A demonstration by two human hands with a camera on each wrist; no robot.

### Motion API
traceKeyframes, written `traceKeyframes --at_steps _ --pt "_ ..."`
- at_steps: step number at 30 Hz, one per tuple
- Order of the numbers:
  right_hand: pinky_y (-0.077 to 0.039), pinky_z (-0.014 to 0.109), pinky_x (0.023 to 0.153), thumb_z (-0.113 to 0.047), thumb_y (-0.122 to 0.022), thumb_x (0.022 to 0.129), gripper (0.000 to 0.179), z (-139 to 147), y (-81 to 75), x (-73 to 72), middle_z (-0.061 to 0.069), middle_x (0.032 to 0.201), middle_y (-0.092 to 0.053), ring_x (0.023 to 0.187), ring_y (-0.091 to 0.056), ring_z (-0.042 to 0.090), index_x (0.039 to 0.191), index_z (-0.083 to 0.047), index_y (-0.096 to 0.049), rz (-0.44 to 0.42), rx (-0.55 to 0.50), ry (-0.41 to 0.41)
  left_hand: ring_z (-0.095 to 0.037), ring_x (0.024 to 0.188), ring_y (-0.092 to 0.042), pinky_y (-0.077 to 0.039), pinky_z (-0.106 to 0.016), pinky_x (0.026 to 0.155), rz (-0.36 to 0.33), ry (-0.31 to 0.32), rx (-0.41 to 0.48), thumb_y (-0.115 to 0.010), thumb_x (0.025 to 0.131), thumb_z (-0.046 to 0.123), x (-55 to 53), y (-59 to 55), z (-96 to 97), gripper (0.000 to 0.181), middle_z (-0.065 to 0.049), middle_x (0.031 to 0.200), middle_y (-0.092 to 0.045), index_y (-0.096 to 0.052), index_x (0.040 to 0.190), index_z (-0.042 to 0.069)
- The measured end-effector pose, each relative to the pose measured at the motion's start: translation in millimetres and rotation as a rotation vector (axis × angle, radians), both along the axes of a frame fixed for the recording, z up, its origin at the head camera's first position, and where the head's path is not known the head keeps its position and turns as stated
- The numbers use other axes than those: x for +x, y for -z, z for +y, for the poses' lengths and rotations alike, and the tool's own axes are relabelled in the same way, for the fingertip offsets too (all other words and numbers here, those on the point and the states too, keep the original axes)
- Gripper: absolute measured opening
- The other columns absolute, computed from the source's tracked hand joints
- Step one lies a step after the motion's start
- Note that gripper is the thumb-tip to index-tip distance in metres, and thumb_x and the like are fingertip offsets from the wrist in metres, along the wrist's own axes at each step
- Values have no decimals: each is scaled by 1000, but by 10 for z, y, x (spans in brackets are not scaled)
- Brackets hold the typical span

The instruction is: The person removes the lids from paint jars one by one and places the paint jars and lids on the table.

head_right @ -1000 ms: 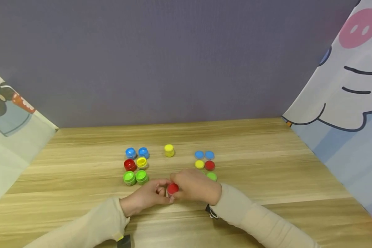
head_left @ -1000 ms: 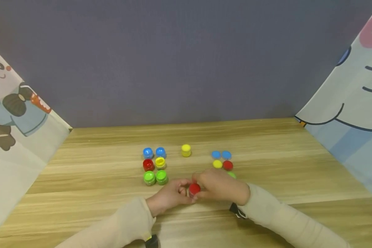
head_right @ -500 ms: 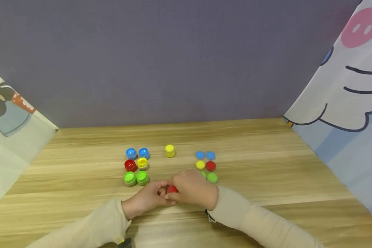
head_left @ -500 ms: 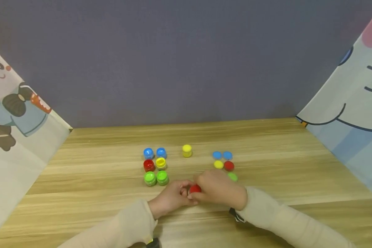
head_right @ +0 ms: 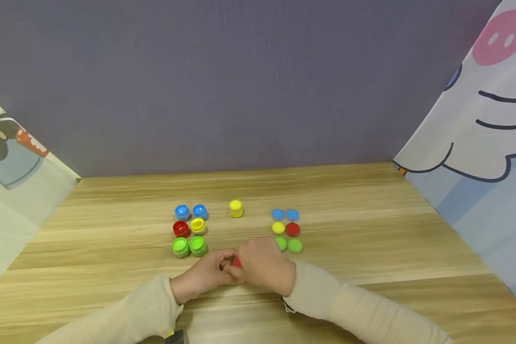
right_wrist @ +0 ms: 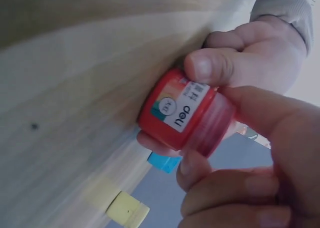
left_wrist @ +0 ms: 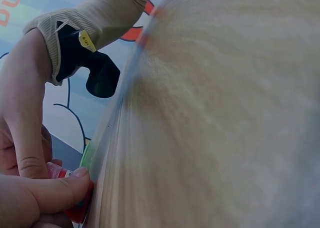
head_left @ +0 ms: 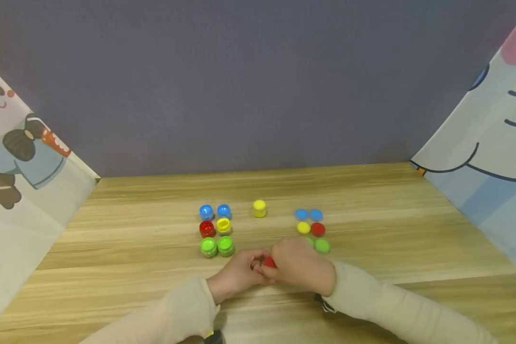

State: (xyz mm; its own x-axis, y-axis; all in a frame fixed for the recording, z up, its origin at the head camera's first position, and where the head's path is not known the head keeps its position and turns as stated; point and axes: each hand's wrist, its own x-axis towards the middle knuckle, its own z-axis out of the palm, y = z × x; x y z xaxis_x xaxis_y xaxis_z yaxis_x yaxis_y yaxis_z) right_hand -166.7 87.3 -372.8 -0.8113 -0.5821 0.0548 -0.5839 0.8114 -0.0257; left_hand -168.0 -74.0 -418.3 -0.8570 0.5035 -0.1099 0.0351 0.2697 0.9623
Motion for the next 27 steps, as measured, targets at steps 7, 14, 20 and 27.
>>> traceKeyframes --at_steps 7,14,20,27 --pt "-22 19 38 -47 -57 89 51 11 2 -32 -8 46 -26 42 -26 5 53 -18 -36 0 -17 -76 -5 50 -39 -31 -15 47 2 -12 -6 -74 74 -2 -8 11 -5 29 4 55 -45 -65 102 1" --pt "-30 20 41 -35 -65 86 35 36 -24 -71 -7 52 -37 47 -34 6 62 -16 -47 -119 -66 -106 -7 51 -38 -30 -15 46 -10 -17 -7 -74 74 -3 -9 9 -17 33 3 55 -44 -65 105 0" --pt "-34 20 44 -36 -71 82 27 85 -74 -89 -7 59 -44 51 -39 6 78 -14 -55 -236 -104 -118 -6 50 -37 -29 -15 46 -17 -15 -2 -74 73 -3 2 5 -14 36 3 55 -45 -64 108 -1" --pt "-38 20 49 -31 -76 78 27 75 -135 -74 -8 64 -48 55 -42 6 89 -11 -61 -232 -37 -149 -6 50 -37 -28 -16 45 -14 1 1 -75 74 -1 22 -14 -10 47 2 56 -45 -61 119 1"
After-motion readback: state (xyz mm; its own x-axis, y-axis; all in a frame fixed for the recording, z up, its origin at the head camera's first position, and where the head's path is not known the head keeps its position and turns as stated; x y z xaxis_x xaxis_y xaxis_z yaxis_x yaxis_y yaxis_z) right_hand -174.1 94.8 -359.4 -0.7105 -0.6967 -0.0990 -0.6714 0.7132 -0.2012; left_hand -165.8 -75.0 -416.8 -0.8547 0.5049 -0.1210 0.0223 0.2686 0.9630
